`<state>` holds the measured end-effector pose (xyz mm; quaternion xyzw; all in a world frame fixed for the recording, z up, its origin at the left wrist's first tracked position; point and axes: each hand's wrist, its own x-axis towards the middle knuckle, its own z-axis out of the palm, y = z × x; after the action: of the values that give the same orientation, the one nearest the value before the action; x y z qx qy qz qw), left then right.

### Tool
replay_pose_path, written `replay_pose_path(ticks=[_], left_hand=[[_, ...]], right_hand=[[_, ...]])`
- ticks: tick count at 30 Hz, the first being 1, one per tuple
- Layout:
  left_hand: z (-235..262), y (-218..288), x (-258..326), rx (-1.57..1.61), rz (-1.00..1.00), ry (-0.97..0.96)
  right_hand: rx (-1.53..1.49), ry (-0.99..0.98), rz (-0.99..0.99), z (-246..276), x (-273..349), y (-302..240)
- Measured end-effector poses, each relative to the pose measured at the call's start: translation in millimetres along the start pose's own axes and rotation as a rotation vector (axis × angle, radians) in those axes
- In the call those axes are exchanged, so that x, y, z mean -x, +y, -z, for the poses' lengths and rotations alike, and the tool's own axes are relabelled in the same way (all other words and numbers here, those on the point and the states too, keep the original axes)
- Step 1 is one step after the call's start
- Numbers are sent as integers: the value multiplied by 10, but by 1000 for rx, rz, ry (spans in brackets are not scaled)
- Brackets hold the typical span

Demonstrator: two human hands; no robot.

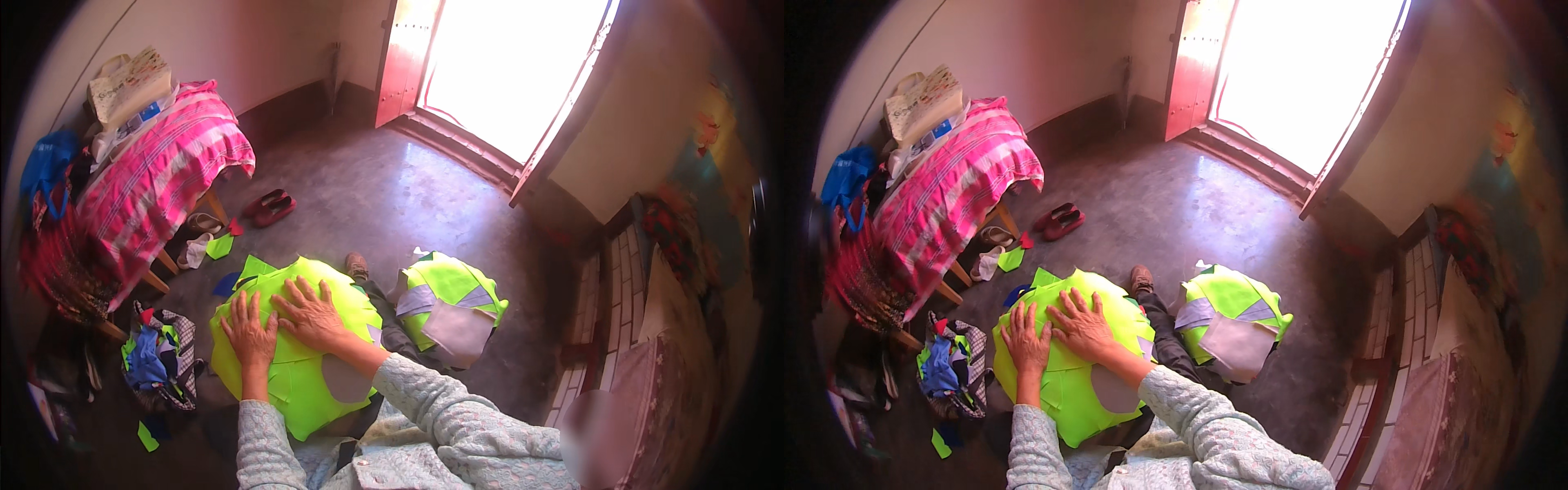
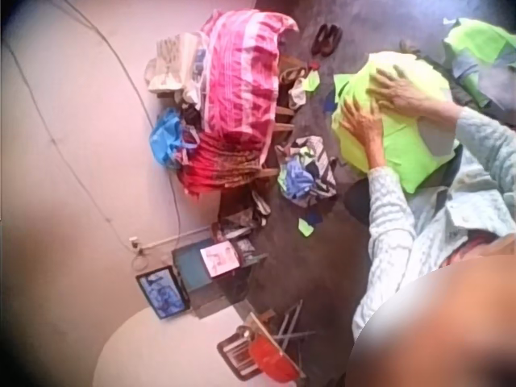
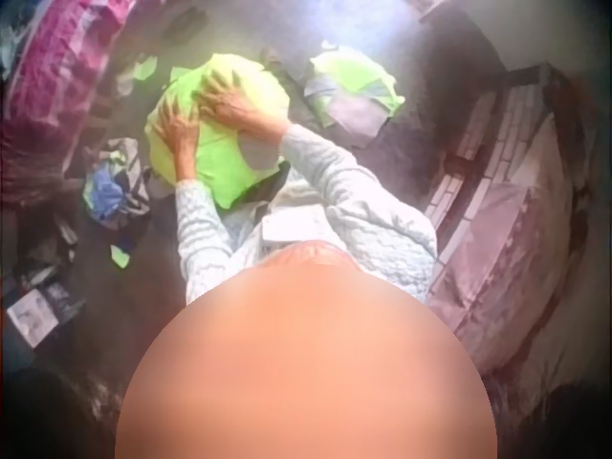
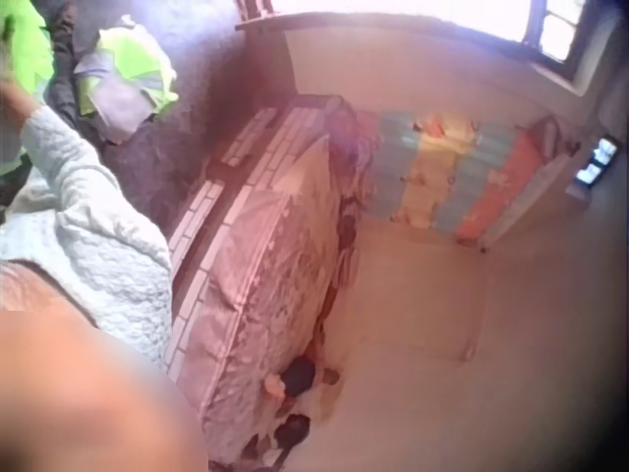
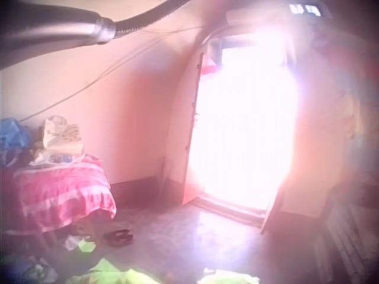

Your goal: The person sits on the floor and repeatedly picks up, inspects, and places various colored fabric pieces onto two separate piles. The person handles red, green, blue, and grey pieces, occasionally smoothing them before stacking.

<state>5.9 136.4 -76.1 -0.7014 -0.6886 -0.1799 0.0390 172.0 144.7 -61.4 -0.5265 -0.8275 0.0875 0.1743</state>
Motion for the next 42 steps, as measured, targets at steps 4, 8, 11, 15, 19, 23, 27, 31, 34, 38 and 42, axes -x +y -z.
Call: replay_pose_path(ticks=[4, 8, 11, 15, 19, 23, 27, 31, 34, 38, 42], left_hand=[[3, -7, 14, -5, 2, 12], [2, -6, 12, -3, -9, 19], [-12, -20, 10, -3, -6, 21], [-10, -25, 10, -10, 0, 12], [-27, -40, 14, 7, -15, 24], [-44, -55, 14, -8, -11, 24], [-47, -44, 14, -8, -15, 36], [-25, -26, 13, 3, -6, 26], [-5, -6, 17, 11, 2, 23], [-10, -1, 12, -2, 2, 26], [-20, -34, 22, 0, -7, 35]], right_hand=[[-19, 4, 25, 19, -11, 10], [-23, 2, 18, 12, -10, 19], [-34, 9, 16, 5, -15, 16], [-43, 8, 13, 9, -14, 16], [-34, 23, 15, -2, -8, 29], [-32, 21, 19, -2, -14, 24], [-23, 11, 22, -5, -11, 38], [-33, -1, 12, -18, -12, 47], [-32, 43, -14, 8, -8, 22], [9, 241, 9, 20, 43, -15], [-7, 216, -14, 97, 59, -45]])
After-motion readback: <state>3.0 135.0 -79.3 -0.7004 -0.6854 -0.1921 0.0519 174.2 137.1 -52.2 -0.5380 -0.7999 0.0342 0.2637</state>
